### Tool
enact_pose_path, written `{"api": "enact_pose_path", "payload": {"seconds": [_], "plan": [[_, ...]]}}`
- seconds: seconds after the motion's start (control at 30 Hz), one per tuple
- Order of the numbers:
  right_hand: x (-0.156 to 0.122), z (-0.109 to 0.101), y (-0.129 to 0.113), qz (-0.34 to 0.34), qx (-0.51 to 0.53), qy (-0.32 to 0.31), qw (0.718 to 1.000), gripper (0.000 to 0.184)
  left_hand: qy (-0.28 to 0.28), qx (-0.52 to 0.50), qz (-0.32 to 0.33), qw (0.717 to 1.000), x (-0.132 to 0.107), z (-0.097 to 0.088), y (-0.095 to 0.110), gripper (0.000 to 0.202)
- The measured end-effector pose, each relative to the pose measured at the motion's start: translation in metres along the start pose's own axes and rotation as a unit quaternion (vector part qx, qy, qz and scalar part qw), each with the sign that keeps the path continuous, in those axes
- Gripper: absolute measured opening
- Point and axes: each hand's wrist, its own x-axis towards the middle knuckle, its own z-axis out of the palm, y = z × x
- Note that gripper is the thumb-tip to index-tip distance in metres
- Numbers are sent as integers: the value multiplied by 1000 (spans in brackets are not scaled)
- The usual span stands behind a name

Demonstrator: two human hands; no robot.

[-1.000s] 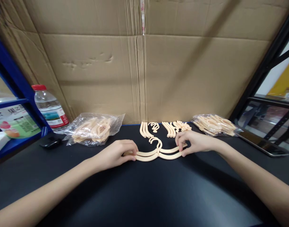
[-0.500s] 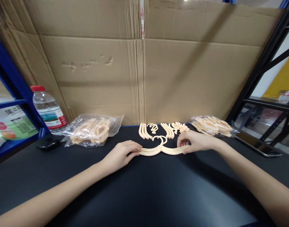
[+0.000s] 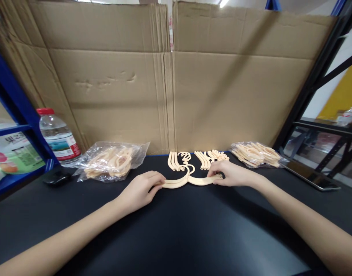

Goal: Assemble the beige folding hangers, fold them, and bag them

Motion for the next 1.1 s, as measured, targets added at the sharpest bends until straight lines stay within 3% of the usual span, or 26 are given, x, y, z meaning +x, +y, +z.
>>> {"api": "enact_pose_path", "payload": {"seconds": [0.1,0.2,0.3,0.47,0.83,1.1], "plan": [[-2,-2,-4,-2,-10,18,1000,30,11,-12,19,1000,-1,5,0,16],[2,7,-15,-69,-19,67,995,43,20,-20,29,999,-1,8,0,18],[10,24,-26,-122,-46,71,989,45,16,-25,31,999,0,9,1,23],[19,41,-29,-111,-108,74,985,34,-1,-20,36,999,1,8,3,22],[14,37,-21,-67,-93,91,989,31,15,-23,27,999,2,5,-1,21],[21,41,-22,-77,-67,99,990,33,-12,49,-17,999,2,-5,6,19]]}}
